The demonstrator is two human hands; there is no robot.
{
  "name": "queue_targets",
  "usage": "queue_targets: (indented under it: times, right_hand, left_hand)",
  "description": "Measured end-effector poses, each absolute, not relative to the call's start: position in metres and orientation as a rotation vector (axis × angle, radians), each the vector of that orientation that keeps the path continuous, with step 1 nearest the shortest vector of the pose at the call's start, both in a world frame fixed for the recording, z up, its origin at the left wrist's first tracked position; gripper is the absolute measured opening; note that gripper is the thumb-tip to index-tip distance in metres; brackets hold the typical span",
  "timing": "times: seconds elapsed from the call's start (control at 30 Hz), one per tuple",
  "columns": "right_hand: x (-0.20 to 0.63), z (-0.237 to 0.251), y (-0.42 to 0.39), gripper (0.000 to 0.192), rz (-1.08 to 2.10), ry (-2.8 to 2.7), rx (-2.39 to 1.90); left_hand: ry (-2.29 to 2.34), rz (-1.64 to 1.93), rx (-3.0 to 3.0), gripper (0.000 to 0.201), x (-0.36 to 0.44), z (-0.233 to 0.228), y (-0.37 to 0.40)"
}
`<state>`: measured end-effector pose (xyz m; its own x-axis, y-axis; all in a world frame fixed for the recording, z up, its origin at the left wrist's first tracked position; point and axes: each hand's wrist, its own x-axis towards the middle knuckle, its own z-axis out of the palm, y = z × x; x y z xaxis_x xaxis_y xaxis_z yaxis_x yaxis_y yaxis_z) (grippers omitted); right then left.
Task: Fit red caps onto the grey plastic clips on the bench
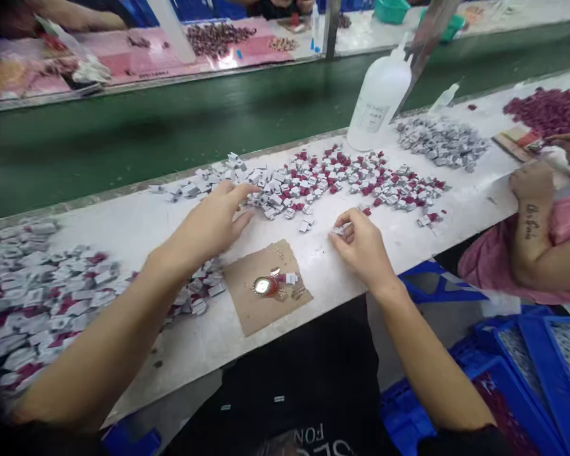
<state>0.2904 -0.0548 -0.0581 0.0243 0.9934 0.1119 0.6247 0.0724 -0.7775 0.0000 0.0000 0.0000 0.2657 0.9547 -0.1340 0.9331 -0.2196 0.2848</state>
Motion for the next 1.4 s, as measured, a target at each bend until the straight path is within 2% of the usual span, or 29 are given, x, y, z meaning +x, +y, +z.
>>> queue_targets:
  times: [0.17,0.3,0.37,0.47,0.6,0.8,1.03,1.23,1.4]
  right_hand:
    - [0.286,-0.067,-0.074,0.011,0.767,-1.738,-1.547]
    - [0.291,-0.069,-0.083,0.010,0.708,-1.747,-1.591]
    - [0.293,-0.070,-0.087,0.010,0.718,-1.707,-1.622]
    - [0.294,-0.070,-0.091,0.020,0.784,-1.609,-1.622]
    - [0.288,-0.068,-0.097,0.022,0.904,-1.522,-1.538]
    - [0.274,-0.063,-0.104,0.022,1.067,-1.529,-1.449]
    - [0.262,-0.051,-0.111,0.025,1.217,-1.400,-1.316]
    - [0.253,-0.044,-0.118,0.009,1.262,-1.378,-1.257]
    - [0.242,-0.043,-0.126,0.012,1.216,-1.410,-1.252]
  left_hand:
    - [1.787,0.118,2.302,0.048,0.013,-0.019,0.025]
    - [1.769,0.156,2.349,0.032,0.010,-0.029,0.032]
    - [1.709,0.273,2.346,0.019,0.004,-0.031,0.031]
    - [1.555,0.553,2.198,0.006,-0.005,-0.028,0.022]
    - [1.309,0.819,1.741,0.014,-0.013,-0.014,-0.009]
    - [1.060,0.828,1.325,0.020,-0.022,-0.008,-0.062]
    - [1.094,0.933,1.083,0.021,-0.039,-0.016,-0.094]
    - [1.159,1.012,0.994,0.012,-0.041,-0.019,-0.105]
    - [1.213,1.038,0.977,0.022,-0.035,-0.024,-0.115]
